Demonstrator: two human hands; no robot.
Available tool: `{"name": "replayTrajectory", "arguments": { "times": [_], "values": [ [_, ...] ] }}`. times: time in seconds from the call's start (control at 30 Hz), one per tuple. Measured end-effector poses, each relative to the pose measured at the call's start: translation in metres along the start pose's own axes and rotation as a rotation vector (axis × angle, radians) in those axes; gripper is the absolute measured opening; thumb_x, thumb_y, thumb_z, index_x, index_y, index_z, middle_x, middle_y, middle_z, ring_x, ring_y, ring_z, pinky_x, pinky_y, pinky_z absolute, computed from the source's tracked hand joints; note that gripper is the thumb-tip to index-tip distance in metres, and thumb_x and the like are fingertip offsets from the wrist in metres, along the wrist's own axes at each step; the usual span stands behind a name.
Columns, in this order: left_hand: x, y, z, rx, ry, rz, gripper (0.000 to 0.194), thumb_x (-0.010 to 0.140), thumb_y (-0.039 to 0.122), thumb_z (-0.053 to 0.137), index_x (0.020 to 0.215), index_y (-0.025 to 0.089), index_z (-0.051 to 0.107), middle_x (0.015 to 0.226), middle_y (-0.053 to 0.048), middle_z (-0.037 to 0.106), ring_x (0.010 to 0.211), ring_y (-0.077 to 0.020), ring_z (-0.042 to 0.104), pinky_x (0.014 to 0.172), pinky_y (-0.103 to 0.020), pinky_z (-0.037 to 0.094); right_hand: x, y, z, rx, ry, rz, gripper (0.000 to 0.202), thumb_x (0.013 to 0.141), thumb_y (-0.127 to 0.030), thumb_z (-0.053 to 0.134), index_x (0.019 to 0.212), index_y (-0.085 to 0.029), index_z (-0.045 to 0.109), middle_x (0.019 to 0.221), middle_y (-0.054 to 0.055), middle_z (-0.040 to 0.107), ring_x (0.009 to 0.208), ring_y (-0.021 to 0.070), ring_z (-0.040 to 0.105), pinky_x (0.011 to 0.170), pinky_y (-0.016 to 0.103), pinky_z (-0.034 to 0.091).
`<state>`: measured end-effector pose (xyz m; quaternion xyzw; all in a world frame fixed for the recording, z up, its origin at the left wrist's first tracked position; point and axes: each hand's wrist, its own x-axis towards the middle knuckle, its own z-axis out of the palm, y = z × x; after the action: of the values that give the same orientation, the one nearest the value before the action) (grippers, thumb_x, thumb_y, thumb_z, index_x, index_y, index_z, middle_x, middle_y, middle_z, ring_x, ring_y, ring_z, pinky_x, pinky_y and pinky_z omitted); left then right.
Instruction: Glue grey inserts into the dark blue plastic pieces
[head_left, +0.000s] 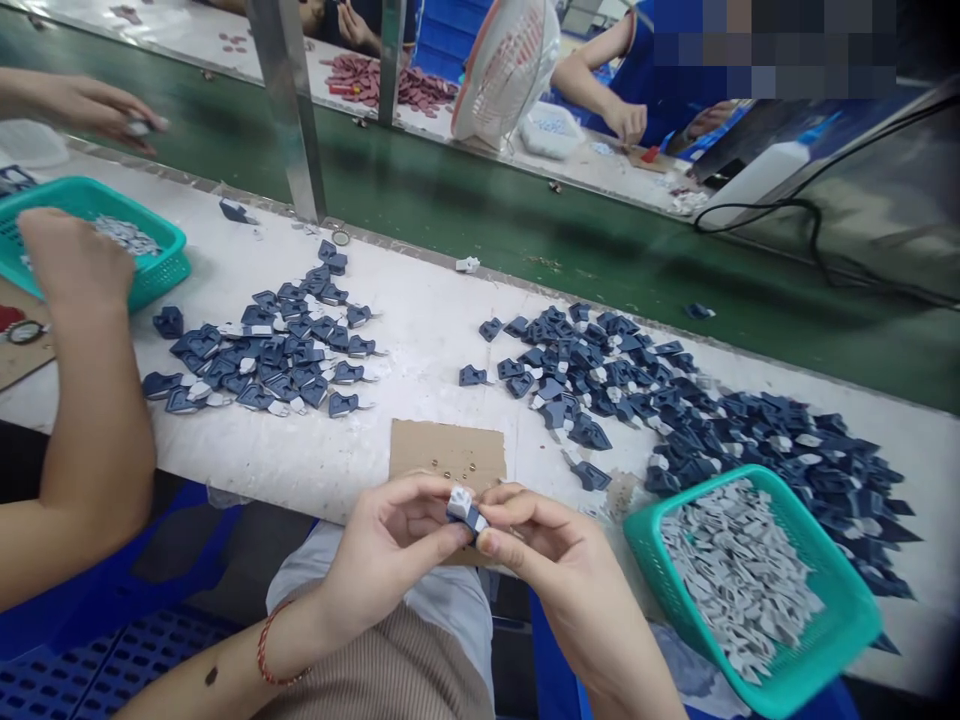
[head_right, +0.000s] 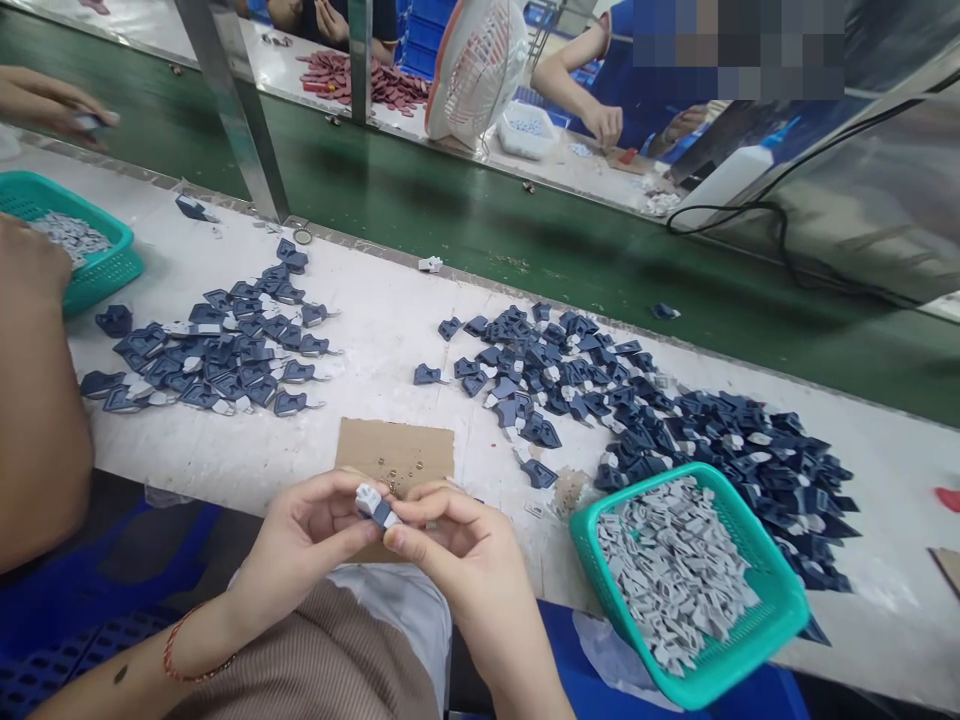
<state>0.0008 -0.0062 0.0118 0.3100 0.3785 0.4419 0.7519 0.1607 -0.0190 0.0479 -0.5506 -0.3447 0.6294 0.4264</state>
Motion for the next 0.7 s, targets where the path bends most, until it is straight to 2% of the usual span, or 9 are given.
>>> {"name": "replayTrajectory", "arguments": {
  "times": [0.1, 0.2, 0.33, 0.4, 0.47, 0.53, 0.6, 0.67, 0.7],
  "values": [
    [0.003, 0.0, 0.001, -0.015, -0.039, 0.023, 0.019, 0.071, 0.023, 0.081, 0.09, 0.024, 0.078, 0.094, -0.004, 0.075, 0.083, -0.02, 0.071, 0.076, -0.03, 0.059, 0.002, 0.001, -0.001, 0.142, -0.025, 0.076, 0.014, 0.062, -0.025, 0.088, 0.069, -0.023, 0.075, 0.083, 0.0, 0.065, 0.069, 0.0112, 0.063, 0.056, 0.018, 0.054],
    [0.005, 0.001, 0.002, -0.012, -0.058, 0.022, 0.02, 0.073, 0.024, 0.08, 0.093, 0.025, 0.079, 0.102, -0.006, 0.075, 0.094, -0.0221, 0.07, 0.084, -0.03, 0.057, 0.002, 0.005, -0.001, 0.224, 0.0, 0.105, 0.015, 0.061, -0.027, 0.088, 0.071, -0.023, 0.077, 0.087, 0.001, 0.067, 0.071, 0.0117, 0.064, 0.056, 0.018, 0.054],
    [0.009, 0.002, 0.005, -0.013, -0.092, -0.038, 0.039, 0.074, 0.029, 0.08, 0.111, 0.022, 0.073, 0.102, -0.008, 0.075, 0.096, -0.0235, 0.07, 0.082, -0.031, 0.057, 0.003, 0.015, 0.005, 0.218, 0.089, -0.006, 0.014, 0.065, -0.029, 0.086, 0.075, -0.022, 0.078, 0.087, 0.002, 0.065, 0.07, 0.0116, 0.064, 0.063, 0.021, 0.056],
    [0.015, 0.002, 0.007, 0.034, -0.078, -0.077, 0.042, 0.072, 0.029, 0.081, 0.111, 0.019, 0.07, 0.099, -0.008, 0.076, 0.092, -0.0229, 0.07, 0.078, -0.03, 0.057, 0.002, 0.019, 0.009, 0.193, 0.109, -0.068, 0.014, 0.07, -0.031, 0.082, 0.081, -0.023, 0.079, 0.09, 0.002, 0.063, 0.074, 0.0128, 0.064, 0.068, 0.023, 0.057],
    [0.025, 0.005, 0.008, 0.116, -0.075, -0.089, 0.042, 0.072, 0.029, 0.08, 0.11, 0.016, 0.069, 0.099, -0.009, 0.076, 0.093, -0.0225, 0.07, 0.08, -0.03, 0.057, -0.001, 0.02, 0.006, 0.16, 0.119, -0.093, 0.016, 0.075, -0.034, 0.078, 0.087, -0.024, 0.079, 0.096, 0.003, 0.065, 0.083, 0.0159, 0.066, 0.075, 0.026, 0.057],
    [0.039, 0.012, 0.007, 0.226, -0.088, -0.061, 0.043, 0.074, 0.029, 0.077, 0.114, 0.015, 0.066, 0.101, -0.01, 0.076, 0.096, -0.0222, 0.069, 0.087, -0.032, 0.055, -0.007, 0.02, -0.01, 0.072, 0.161, -0.109, 0.019, 0.078, -0.037, 0.074, 0.093, -0.025, 0.078, 0.099, 0.005, 0.068, 0.086, 0.0182, 0.067, 0.079, 0.029, 0.056],
    [0.059, 0.024, 0.003, 0.363, -0.076, 0.006, 0.045, 0.077, 0.031, 0.074, 0.118, 0.015, 0.064, 0.102, -0.01, 0.076, 0.098, -0.0222, 0.068, 0.089, -0.033, 0.053, -0.017, 0.018, -0.04, -0.107, 0.284, -0.155, 0.021, 0.078, -0.04, 0.073, 0.092, -0.025, 0.078, 0.099, 0.006, 0.071, 0.085, 0.0199, 0.067, 0.079, 0.031, 0.056],
    [0.087, 0.041, -0.005, 0.514, -0.031, 0.105, 0.046, 0.077, 0.032, 0.073, 0.119, 0.015, 0.062, 0.104, -0.01, 0.076, 0.1, -0.0227, 0.068, 0.088, -0.034, 0.054, -0.028, 0.015, -0.082, -0.361, 0.521, -0.213, 0.024, 0.078, -0.044, 0.07, 0.089, -0.024, 0.077, 0.101, 0.007, 0.072, 0.089, 0.0234, 0.067, 0.08, 0.034, 0.055],
    [0.104, 0.051, -0.01, 0.594, 0.01, 0.167, 0.046, 0.077, 0.032, 0.073, 0.119, 0.016, 0.061, 0.104, -0.01, 0.076, 0.099, -0.0231, 0.068, 0.086, -0.034, 0.054, -0.032, 0.013, -0.104, -0.494, 0.689, -0.23, 0.027, 0.077, -0.046, 0.068, 0.09, -0.024, 0.077, 0.103, 0.008, 0.072, 0.094, 0.0258, 0.067, 0.081, 0.035, 0.054]
  ]
}}
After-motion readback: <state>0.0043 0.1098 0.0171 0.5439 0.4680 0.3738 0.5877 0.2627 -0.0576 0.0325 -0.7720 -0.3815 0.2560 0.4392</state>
